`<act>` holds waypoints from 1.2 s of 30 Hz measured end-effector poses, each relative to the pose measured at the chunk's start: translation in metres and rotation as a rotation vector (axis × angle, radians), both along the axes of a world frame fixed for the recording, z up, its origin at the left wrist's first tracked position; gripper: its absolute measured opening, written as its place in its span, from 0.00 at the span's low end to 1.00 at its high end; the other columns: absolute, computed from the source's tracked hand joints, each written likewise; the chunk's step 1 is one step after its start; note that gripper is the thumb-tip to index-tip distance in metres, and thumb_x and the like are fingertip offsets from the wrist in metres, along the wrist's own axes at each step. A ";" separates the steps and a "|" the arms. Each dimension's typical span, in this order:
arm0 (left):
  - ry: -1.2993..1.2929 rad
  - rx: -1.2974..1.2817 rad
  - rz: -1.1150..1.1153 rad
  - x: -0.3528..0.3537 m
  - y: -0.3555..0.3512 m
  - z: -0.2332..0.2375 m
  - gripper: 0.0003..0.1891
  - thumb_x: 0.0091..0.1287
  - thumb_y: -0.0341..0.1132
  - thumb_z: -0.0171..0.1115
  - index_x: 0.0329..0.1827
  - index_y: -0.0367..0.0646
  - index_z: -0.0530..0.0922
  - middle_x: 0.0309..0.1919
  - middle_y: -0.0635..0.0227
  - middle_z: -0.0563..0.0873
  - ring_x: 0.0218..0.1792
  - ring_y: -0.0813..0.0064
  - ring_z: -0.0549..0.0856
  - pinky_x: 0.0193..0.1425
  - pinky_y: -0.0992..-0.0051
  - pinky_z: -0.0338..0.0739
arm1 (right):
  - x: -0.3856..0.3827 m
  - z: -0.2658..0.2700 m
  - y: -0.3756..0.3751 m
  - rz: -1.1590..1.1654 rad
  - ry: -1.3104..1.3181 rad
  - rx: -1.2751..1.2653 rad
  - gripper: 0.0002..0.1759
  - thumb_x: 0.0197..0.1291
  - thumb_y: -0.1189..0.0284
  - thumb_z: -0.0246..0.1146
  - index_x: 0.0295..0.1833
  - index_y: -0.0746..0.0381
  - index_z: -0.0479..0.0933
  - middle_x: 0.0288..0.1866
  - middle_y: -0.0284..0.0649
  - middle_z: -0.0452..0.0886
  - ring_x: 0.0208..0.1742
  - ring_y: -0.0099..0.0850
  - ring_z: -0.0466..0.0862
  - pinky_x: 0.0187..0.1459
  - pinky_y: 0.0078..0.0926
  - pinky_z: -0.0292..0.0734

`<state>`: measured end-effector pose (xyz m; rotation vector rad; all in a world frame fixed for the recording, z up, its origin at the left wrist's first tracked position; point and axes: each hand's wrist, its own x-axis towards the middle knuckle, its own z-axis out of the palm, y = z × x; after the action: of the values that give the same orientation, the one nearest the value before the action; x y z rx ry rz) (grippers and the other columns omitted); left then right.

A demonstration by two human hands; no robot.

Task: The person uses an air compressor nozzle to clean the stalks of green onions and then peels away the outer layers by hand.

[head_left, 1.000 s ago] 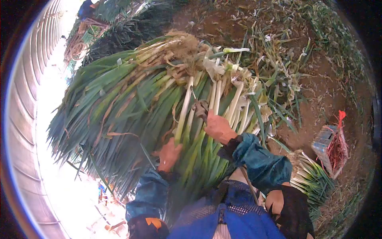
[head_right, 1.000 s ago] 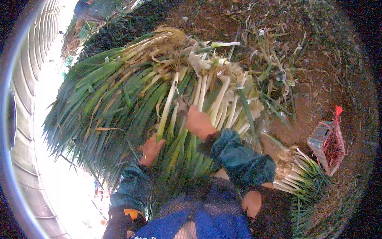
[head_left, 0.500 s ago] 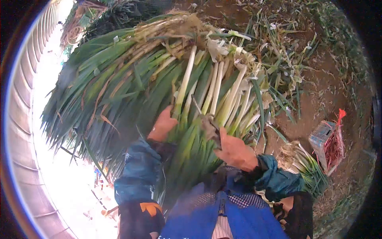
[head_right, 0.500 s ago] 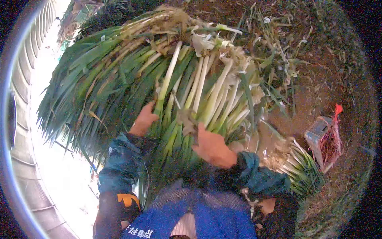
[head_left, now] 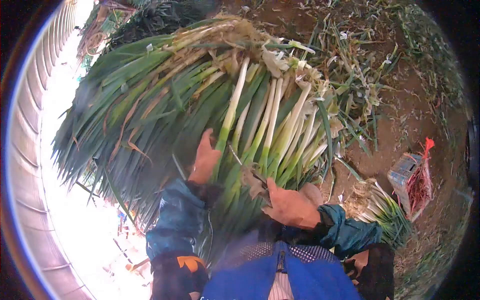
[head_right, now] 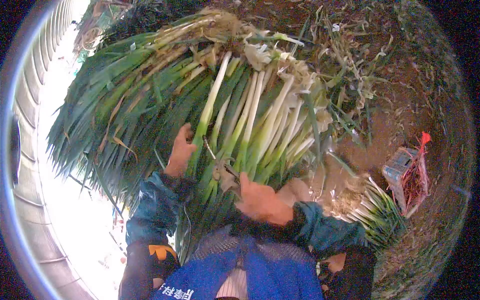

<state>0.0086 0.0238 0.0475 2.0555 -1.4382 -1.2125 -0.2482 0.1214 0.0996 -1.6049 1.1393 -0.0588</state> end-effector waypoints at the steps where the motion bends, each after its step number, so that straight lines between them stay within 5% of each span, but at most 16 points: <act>1: 0.018 -0.008 -0.027 0.005 -0.001 -0.006 0.37 0.47 0.23 0.58 0.67 0.37 0.61 0.51 0.50 0.78 0.46 0.61 0.80 0.51 0.70 0.74 | 0.002 -0.013 -0.002 -0.013 0.020 -0.016 0.40 0.52 0.65 0.62 0.62 0.77 0.53 0.35 0.61 0.76 0.36 0.57 0.79 0.36 0.47 0.75; 5: -0.074 0.032 -0.207 0.012 0.000 -0.021 0.30 0.47 0.27 0.60 0.58 0.33 0.70 0.43 0.48 0.82 0.46 0.57 0.82 0.51 0.68 0.74 | 0.005 -0.065 -0.032 -0.233 0.022 -0.394 0.24 0.51 0.68 0.60 0.48 0.70 0.60 0.25 0.56 0.79 0.30 0.55 0.81 0.31 0.48 0.76; 6: -0.070 0.032 -0.245 0.007 0.000 -0.015 0.28 0.47 0.28 0.60 0.56 0.32 0.71 0.42 0.48 0.82 0.45 0.56 0.82 0.51 0.68 0.74 | 0.003 -0.060 -0.048 -0.225 0.076 -0.268 0.23 0.50 0.69 0.60 0.46 0.69 0.60 0.26 0.58 0.78 0.31 0.56 0.81 0.32 0.49 0.76; 9: -0.129 0.036 -0.291 0.003 0.004 -0.004 0.25 0.48 0.30 0.59 0.53 0.33 0.74 0.42 0.47 0.82 0.46 0.54 0.81 0.50 0.66 0.73 | 0.000 -0.048 -0.049 -0.165 0.057 -0.176 0.38 0.51 0.65 0.61 0.60 0.75 0.53 0.30 0.59 0.77 0.34 0.57 0.79 0.35 0.49 0.74; 21: -0.178 0.018 -0.366 -0.003 0.056 -0.010 0.23 0.54 0.32 0.54 0.57 0.41 0.71 0.40 0.44 0.81 0.45 0.45 0.79 0.49 0.58 0.73 | 0.006 -0.082 -0.105 -0.257 0.114 -0.252 0.30 0.50 0.71 0.55 0.56 0.79 0.57 0.29 0.59 0.79 0.35 0.55 0.81 0.35 0.49 0.75; 24: -0.321 0.169 -0.277 -0.032 0.058 0.026 0.27 0.52 0.31 0.57 0.60 0.45 0.70 0.40 0.48 0.82 0.43 0.49 0.81 0.49 0.64 0.74 | 0.001 -0.084 -0.108 -0.258 0.138 -0.266 0.24 0.51 0.71 0.55 0.50 0.75 0.60 0.30 0.57 0.80 0.36 0.54 0.81 0.36 0.48 0.75; 27: -0.327 0.181 -0.273 -0.020 0.074 0.005 0.29 0.53 0.30 0.58 0.62 0.49 0.68 0.40 0.48 0.82 0.44 0.48 0.81 0.49 0.63 0.74 | -0.005 -0.083 -0.104 -0.234 0.175 -0.224 0.25 0.51 0.70 0.56 0.50 0.75 0.61 0.31 0.57 0.80 0.36 0.53 0.82 0.37 0.48 0.76; 33: -0.224 0.041 -0.301 -0.022 0.104 0.008 0.28 0.55 0.30 0.56 0.63 0.44 0.67 0.45 0.47 0.80 0.46 0.49 0.81 0.50 0.62 0.74 | -0.004 -0.068 -0.105 -0.226 0.158 -0.238 0.25 0.51 0.69 0.56 0.50 0.74 0.61 0.32 0.59 0.80 0.36 0.55 0.81 0.37 0.49 0.76; 36: -0.248 0.279 -0.248 -0.037 0.106 0.033 0.28 0.57 0.32 0.56 0.64 0.42 0.65 0.46 0.47 0.80 0.49 0.49 0.80 0.53 0.64 0.73 | -0.006 -0.071 -0.099 -0.190 0.160 -0.232 0.27 0.51 0.67 0.58 0.51 0.72 0.59 0.29 0.57 0.79 0.34 0.55 0.80 0.36 0.49 0.75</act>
<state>-0.0286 0.1302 0.0809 2.3348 -1.7676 -1.3575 -0.2537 0.0224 0.0287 -1.7236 1.4507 -0.1963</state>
